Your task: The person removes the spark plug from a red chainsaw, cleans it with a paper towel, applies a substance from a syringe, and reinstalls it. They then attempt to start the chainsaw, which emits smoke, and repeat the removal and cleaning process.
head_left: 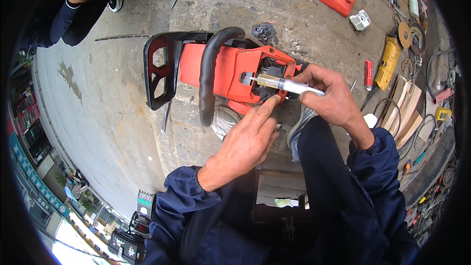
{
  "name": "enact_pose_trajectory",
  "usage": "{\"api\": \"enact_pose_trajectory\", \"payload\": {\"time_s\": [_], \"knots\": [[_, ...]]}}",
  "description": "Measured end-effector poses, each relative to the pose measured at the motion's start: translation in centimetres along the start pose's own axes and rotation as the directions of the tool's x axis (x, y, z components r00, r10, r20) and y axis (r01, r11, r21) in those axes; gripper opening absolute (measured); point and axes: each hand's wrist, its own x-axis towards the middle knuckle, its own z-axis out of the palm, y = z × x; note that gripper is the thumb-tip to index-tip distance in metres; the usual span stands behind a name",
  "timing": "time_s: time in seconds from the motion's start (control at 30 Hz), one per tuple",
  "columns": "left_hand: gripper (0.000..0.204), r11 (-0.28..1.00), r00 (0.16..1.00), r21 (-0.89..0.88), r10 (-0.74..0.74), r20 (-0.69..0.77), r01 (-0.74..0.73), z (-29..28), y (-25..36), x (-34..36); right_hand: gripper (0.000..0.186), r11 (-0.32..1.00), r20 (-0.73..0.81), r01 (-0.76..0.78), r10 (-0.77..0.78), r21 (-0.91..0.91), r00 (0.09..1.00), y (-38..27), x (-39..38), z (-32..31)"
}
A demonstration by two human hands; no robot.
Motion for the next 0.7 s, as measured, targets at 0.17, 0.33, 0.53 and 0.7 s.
{"api": "enact_pose_trajectory", "payload": {"time_s": [0.17, 0.33, 0.53, 0.7], "knots": [[0.032, 1.0, 1.0, 0.0, 0.005, -0.001, -0.005, -0.06, -0.03, 0.0, 0.027, 1.0, -0.004, 0.013, -0.013, -0.012, 1.0, 0.18, 0.02, -0.01], [0.033, 1.0, 1.0, -0.001, 0.004, 0.001, -0.004, -0.09, -0.02, -0.05, 0.027, 0.999, -0.007, 0.023, -0.023, -0.024, 1.0, 0.2, 0.08, 0.05], [0.033, 1.0, 1.0, -0.004, -0.002, -0.001, 0.002, -0.11, 0.05, 0.0, 0.026, 0.999, -0.006, 0.018, -0.018, -0.037, 1.0, 0.2, 0.02, -0.02], [0.033, 1.0, 1.0, 0.002, -0.001, 0.0, 0.001, -0.12, 0.04, 0.0, 0.027, 0.999, -0.003, 0.019, -0.019, -0.028, 1.0, 0.16, 0.05, 0.1]]}}
